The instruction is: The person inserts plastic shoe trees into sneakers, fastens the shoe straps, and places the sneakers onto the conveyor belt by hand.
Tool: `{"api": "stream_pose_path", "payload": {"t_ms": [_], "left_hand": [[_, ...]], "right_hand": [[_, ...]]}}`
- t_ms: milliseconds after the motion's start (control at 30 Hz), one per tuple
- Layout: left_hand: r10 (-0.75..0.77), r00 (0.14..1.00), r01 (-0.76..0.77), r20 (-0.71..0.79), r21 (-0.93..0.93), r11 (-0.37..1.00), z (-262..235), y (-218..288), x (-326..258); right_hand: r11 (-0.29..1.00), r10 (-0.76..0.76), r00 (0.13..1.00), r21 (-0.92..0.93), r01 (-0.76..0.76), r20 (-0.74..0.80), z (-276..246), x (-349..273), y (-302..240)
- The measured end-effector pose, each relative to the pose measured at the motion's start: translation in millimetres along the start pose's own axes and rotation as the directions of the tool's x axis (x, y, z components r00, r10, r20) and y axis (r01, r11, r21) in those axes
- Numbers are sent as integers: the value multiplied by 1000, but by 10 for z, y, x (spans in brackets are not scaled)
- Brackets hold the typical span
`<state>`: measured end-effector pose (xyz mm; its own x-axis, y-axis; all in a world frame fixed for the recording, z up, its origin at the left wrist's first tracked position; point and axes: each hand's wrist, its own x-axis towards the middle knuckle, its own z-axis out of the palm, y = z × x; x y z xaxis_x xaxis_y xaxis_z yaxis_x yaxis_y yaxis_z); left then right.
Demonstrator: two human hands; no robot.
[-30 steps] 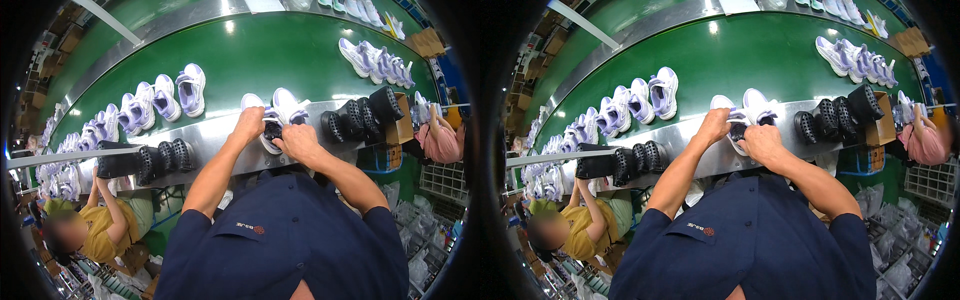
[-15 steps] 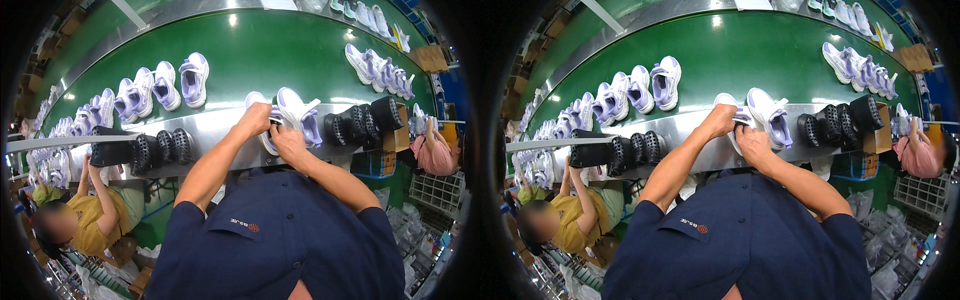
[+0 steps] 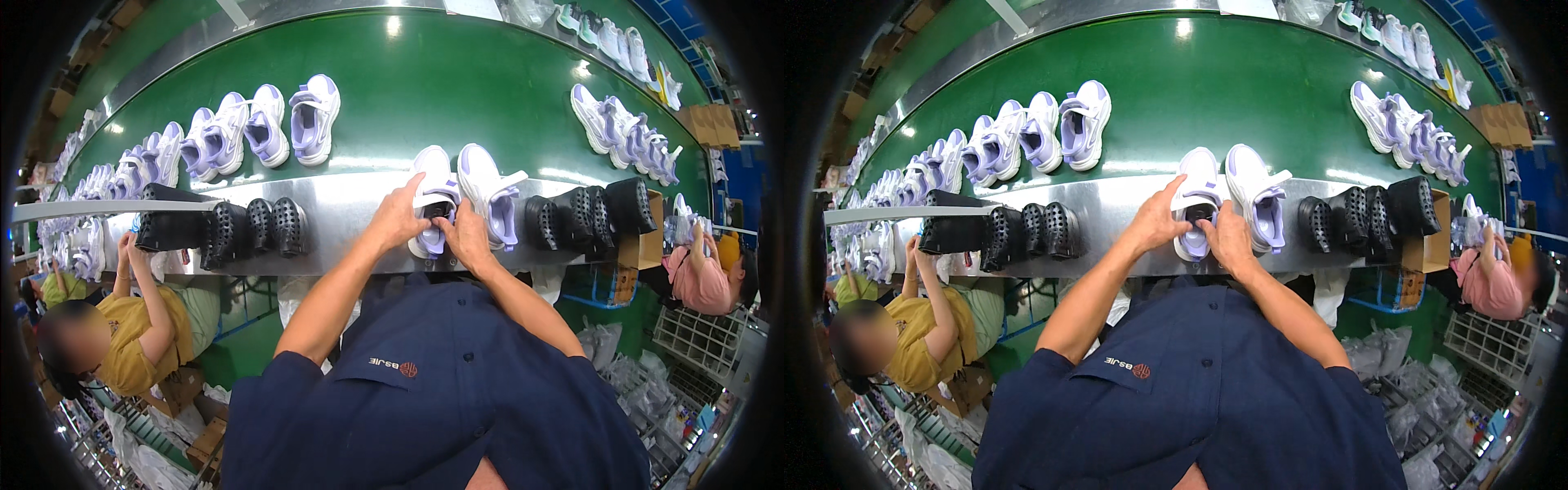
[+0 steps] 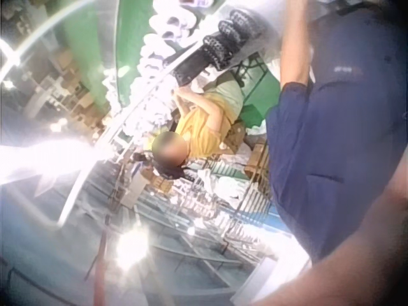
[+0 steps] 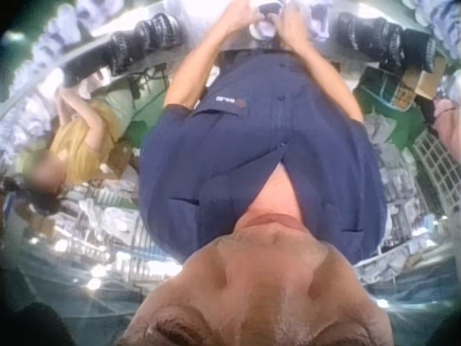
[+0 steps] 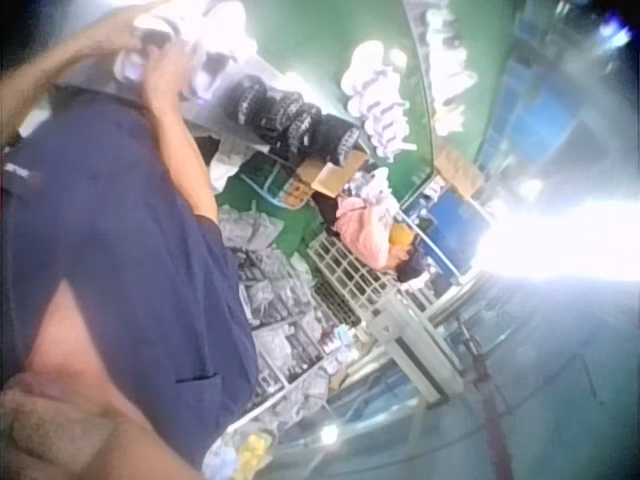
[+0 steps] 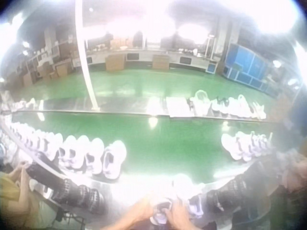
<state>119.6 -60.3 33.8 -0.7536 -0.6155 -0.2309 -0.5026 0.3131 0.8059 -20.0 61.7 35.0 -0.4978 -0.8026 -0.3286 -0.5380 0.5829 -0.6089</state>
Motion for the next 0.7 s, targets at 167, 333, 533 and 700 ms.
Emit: {"api": "stream_pose_path", "payload": {"t_ms": [167,333,533,700], "left_hand": [[-278,951,299,-135,181,937,368,63,-2],[-224,934,259,-277,95,961,518,27,-266],[-159,946,202,-281,133,970,322,-131,-282],[-266,930,266,-255,-34,963,301,-462,-113]], "right_hand": [[1000,-12,990,21,15,-138,151,98,94],[990,76,991,129,-61,-112,101,83,80],[807,-577,780,-22,590,-241,-110,365,-150],[566,-803,570,-77,821,172,-166,410,-227]]}}
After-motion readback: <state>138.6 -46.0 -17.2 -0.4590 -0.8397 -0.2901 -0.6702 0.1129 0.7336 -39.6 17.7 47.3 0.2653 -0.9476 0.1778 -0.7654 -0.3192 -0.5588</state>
